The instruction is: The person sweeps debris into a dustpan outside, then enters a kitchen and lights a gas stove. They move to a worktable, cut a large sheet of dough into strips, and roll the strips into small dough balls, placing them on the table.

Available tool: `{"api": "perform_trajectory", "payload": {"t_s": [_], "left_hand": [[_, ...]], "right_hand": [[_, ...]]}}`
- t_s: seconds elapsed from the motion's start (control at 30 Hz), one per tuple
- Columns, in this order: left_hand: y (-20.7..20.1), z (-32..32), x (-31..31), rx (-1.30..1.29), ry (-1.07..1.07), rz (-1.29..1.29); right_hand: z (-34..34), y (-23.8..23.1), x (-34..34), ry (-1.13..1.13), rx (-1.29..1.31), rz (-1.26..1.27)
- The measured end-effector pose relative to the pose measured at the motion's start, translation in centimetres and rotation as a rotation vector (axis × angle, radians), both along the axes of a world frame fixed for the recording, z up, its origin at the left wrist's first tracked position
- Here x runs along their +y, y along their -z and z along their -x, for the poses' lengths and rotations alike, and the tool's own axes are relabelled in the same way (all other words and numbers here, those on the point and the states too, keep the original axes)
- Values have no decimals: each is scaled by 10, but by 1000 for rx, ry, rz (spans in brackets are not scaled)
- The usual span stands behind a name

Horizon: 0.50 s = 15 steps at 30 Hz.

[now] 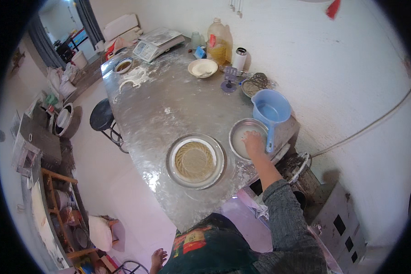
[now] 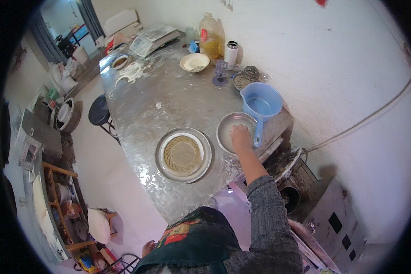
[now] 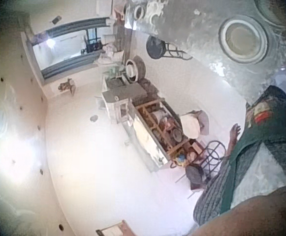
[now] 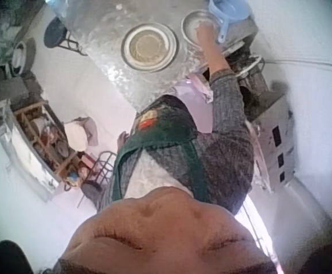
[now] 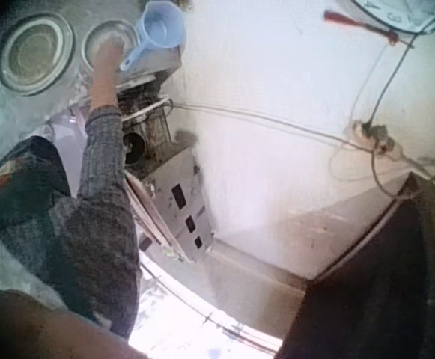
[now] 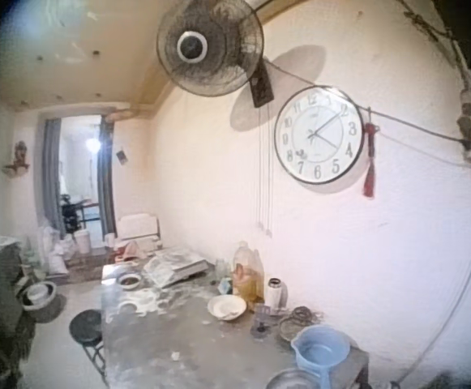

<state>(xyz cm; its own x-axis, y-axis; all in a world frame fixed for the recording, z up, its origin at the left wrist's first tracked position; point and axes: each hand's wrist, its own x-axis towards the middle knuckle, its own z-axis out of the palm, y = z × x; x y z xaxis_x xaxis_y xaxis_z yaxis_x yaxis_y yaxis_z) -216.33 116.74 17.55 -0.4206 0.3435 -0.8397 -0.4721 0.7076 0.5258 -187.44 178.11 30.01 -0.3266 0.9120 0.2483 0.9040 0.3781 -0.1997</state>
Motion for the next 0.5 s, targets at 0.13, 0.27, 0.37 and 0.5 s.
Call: {"api": "perform_trajectory", "payload": {"t_s": [0.13, 0.27, 0.37, 0.5], "left_hand": [[4, -32, -15, -1, -29, 10], [11, -55, -43, 33, -11, -11], [5, -66, -49, 106, -47, 22], [-11, -67, -30, 12, -71, 122]], "right_hand": [[6, 35, 30, -64, -203, 141], [13, 15, 31, -35, -122, 171], [5, -37, 3, -101, 445, 444], [-5, -78, -59, -170, 637, 478]]}}
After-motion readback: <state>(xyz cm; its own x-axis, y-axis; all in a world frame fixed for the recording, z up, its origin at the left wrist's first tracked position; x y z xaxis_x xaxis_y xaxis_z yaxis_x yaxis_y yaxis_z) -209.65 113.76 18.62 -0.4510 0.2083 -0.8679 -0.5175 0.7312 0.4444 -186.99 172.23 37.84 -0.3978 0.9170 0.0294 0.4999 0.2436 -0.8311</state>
